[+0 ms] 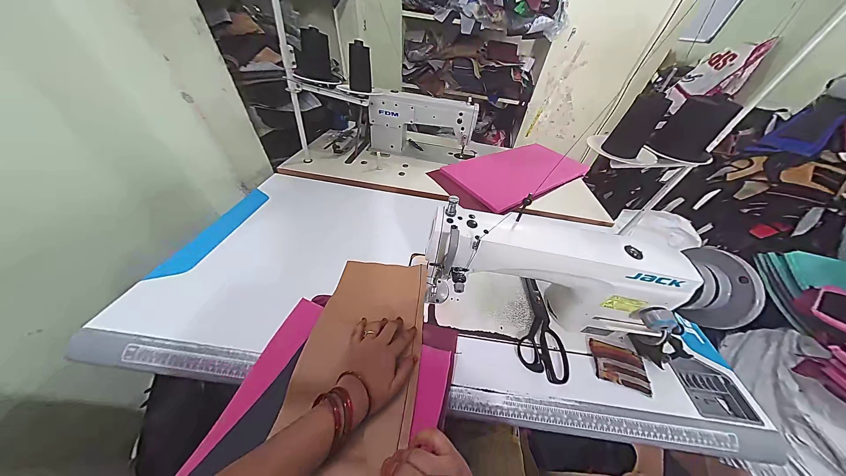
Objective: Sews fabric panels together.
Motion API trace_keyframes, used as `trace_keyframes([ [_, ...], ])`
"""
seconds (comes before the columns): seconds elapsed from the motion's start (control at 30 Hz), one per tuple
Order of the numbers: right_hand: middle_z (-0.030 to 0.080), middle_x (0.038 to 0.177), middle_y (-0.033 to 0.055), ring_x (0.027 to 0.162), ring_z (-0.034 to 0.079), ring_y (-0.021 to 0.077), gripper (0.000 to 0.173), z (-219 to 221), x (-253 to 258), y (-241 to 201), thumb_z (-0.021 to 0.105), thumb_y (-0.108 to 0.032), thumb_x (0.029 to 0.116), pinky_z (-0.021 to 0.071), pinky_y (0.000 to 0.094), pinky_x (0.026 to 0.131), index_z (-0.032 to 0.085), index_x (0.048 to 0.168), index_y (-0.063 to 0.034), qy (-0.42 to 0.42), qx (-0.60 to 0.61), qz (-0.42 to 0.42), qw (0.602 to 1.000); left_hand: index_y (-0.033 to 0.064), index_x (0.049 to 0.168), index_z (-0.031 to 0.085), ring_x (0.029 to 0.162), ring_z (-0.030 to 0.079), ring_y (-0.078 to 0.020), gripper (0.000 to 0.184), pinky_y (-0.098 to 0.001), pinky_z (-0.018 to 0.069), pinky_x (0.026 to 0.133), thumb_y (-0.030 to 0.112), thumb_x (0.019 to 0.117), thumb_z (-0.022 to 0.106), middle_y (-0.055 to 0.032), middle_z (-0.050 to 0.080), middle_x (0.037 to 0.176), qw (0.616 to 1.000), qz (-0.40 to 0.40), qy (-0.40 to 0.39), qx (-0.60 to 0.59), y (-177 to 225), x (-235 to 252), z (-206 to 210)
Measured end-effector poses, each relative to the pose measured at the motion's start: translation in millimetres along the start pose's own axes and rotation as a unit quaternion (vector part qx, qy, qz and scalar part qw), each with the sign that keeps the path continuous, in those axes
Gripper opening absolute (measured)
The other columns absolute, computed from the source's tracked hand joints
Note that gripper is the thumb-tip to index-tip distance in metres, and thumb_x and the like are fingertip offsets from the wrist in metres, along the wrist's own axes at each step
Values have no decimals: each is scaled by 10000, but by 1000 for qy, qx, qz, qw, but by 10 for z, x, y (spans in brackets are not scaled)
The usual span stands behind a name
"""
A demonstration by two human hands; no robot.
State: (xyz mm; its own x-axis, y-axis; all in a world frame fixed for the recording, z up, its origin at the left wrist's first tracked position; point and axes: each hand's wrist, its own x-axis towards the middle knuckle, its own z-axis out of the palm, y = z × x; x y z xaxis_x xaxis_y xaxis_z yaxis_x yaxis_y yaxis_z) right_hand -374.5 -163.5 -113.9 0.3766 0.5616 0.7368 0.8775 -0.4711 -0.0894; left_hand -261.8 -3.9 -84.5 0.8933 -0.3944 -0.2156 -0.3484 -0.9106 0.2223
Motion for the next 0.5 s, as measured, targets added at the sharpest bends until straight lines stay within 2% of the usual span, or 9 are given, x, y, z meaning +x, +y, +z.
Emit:
trace_keyframes([
  [0.1,790,987,1,963,725,138,271,-25,-150,126,518,-269,1017,506,317,938,760,975,-155,-4,26,9,1000,266,1534,497,1485,377,-389,557,-690,160,1196,494,1043,362,-113,452,1590,1000,-11,1,3,33,14,-1],
  [0.2,753,1168,12,1137,679,169,281,43,-287,372,531,-166,930,497,381,989,735,1122,-169,-30,-54,54,997,263,1548,476,1497,355,-393,560,-700,149,1193,494,1051,362,-121,426,1607,1000,-17,-14,1,48,20,-39],
  [0.27,714,1274,11,1172,655,176,323,157,-293,490,524,-93,937,501,378,957,717,1177,-192,-44,-131,77,987,260,1543,483,1497,353,-396,549,-701,154,1191,482,1051,376,-125,429,1603,1000,-15,-14,-3,45,15,-41],
  [0.4,773,1099,-30,993,699,137,307,303,-252,554,492,-83,979,515,316,879,770,1024,-206,20,-182,78,980,294,1538,488,1488,369,-385,557,-676,176,1195,504,1031,394,-109,448,1591,1000,-14,-10,-7,35,57,-44],
  [0.5,782,1071,-38,956,706,119,310,313,-235,566,494,-90,983,517,297,867,783,1007,-201,27,-179,75,981,318,1586,400,1440,410,-393,607,-670,256,1144,535,1020,365,-120,453,1572,999,-20,-43,23,39,142,-116],
])
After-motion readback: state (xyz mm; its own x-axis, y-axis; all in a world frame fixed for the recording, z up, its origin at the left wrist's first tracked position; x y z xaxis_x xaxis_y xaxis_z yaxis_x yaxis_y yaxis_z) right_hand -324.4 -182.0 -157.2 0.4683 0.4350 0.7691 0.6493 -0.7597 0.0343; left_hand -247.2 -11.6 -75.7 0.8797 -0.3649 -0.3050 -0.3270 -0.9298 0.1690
